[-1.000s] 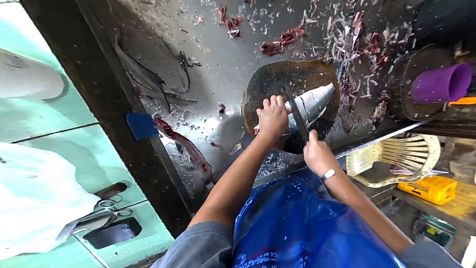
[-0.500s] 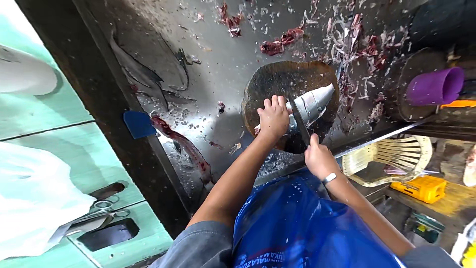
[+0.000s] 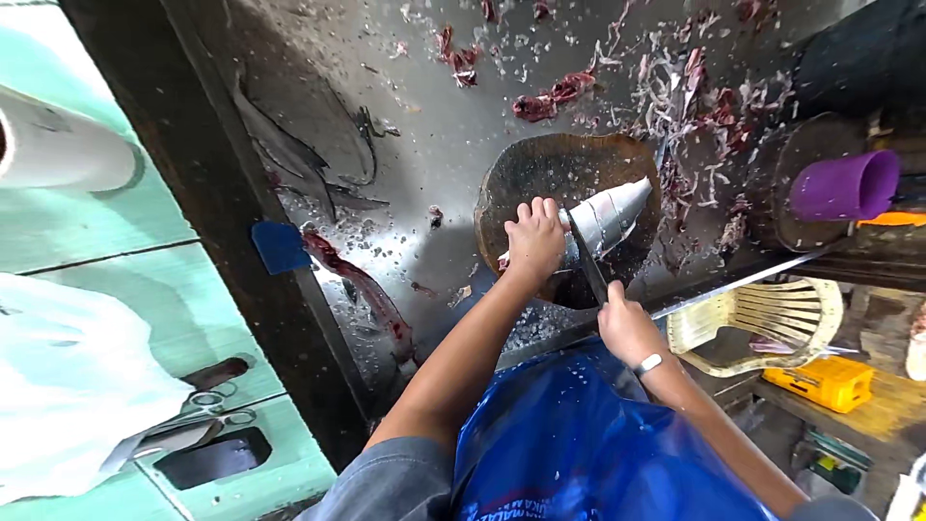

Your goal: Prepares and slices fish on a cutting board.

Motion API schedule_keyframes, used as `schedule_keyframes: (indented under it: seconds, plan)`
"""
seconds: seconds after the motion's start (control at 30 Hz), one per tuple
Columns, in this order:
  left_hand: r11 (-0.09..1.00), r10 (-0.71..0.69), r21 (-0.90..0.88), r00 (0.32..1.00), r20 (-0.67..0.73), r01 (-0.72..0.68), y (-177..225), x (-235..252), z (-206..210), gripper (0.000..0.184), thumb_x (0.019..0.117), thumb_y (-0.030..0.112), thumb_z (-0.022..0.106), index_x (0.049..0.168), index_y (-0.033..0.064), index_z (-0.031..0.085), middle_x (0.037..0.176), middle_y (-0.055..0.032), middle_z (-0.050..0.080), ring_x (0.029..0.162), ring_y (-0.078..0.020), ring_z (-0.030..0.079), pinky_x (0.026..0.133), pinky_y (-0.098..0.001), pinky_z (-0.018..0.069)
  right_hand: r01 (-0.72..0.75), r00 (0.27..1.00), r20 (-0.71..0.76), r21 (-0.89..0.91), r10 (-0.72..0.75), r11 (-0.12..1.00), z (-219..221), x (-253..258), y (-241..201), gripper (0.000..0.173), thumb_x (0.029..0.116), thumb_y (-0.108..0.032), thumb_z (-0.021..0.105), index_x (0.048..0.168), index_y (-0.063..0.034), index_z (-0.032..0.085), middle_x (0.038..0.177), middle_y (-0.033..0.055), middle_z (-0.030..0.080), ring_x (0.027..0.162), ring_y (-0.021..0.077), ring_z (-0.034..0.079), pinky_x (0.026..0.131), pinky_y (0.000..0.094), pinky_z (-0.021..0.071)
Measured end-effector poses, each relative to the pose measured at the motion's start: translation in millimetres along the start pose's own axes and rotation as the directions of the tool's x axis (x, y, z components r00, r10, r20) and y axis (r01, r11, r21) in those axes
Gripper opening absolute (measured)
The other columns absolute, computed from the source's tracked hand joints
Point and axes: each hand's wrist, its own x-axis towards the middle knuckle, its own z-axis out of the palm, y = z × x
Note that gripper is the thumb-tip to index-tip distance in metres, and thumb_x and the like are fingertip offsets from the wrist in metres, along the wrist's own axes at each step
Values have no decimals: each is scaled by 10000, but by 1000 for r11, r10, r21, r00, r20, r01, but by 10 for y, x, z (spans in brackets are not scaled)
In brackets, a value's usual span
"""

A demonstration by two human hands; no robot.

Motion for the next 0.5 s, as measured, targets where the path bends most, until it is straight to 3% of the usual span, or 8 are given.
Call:
schedule_keyframes:
  seconds: [0.07, 0.17, 0.23, 0.3, 0.4, 0.43, 0.5]
  plan:
    - [1000, -10, 0, 1000, -7, 10, -5, 13, 10, 435, 1076, 422, 462, 1274, 47, 558, 1273, -187, 595, 1230, -427, 566, 807, -593, 519, -10, 1000, -2, 36, 10, 999, 9, 117, -93, 393, 1093, -231, 387, 1460, -91, 385, 1052, 206, 708, 1018, 381, 722, 855, 562, 578]
    - [1000, -13, 5, 1000, 21, 13, 11, -3, 23, 445, 1065, 411, 473, 1314, 49, 541, 1318, -187, 582, 1258, -430, 553, 823, -601, 524, 74, 979, -200, 160, -41, 984, 290, 556, -205, 412, 1089, -257, 419, 1454, -77, 354, 905, 239, 692, 840, 445, 727, 676, 615, 581]
    - [1000, -14, 11, 1000, 11, 14, 0, 26, 2, 457, 1067, 422, 473, 1321, 49, 539, 1326, -186, 581, 1264, -428, 550, 825, -601, 527, 113, 968, -238, 158, -73, 981, 299, 623, -204, 392, 1100, -280, 408, 1436, -86, 354, 883, 236, 685, 817, 451, 724, 647, 613, 575]
    - [1000, -8, 1, 1000, 17, 8, 3, -48, 45, 475, 1071, 434, 473, 1332, 43, 542, 1329, -197, 581, 1268, -435, 548, 834, -611, 526, 120, 979, -181, 142, -93, 983, 309, 372, -43, 388, 1095, -271, 409, 1436, -92, 362, 882, 233, 682, 806, 449, 719, 647, 618, 574]
    - [1000, 10, 12, 999, -36, -9, -42, 21, 8, 468, 1062, 423, 489, 1301, 28, 562, 1291, -206, 598, 1238, -440, 567, 814, -605, 530, 55, 998, -28, 61, -53, 997, 163, 136, 54, 382, 1094, -242, 391, 1453, -113, 391, 1023, 197, 709, 989, 385, 726, 833, 570, 580]
    - [1000, 5, 15, 999, -33, -5, -41, 6, 27, 465, 1060, 427, 493, 1287, 28, 562, 1276, -202, 600, 1229, -435, 572, 804, -598, 530, 45, 999, -21, 68, -43, 997, 181, 168, 49, 390, 1096, -238, 393, 1460, -96, 389, 1031, 207, 708, 1005, 392, 723, 846, 573, 576]
    - [1000, -2, 19, 1000, -11, 2, -41, 4, 18, 473, 1056, 438, 501, 1293, 32, 555, 1287, -197, 596, 1239, -427, 569, 811, -595, 532, 72, 994, -94, 136, -59, 988, 337, 428, -13, 434, 1094, -248, 412, 1484, -68, 350, 982, 242, 699, 938, 442, 722, 775, 617, 579]
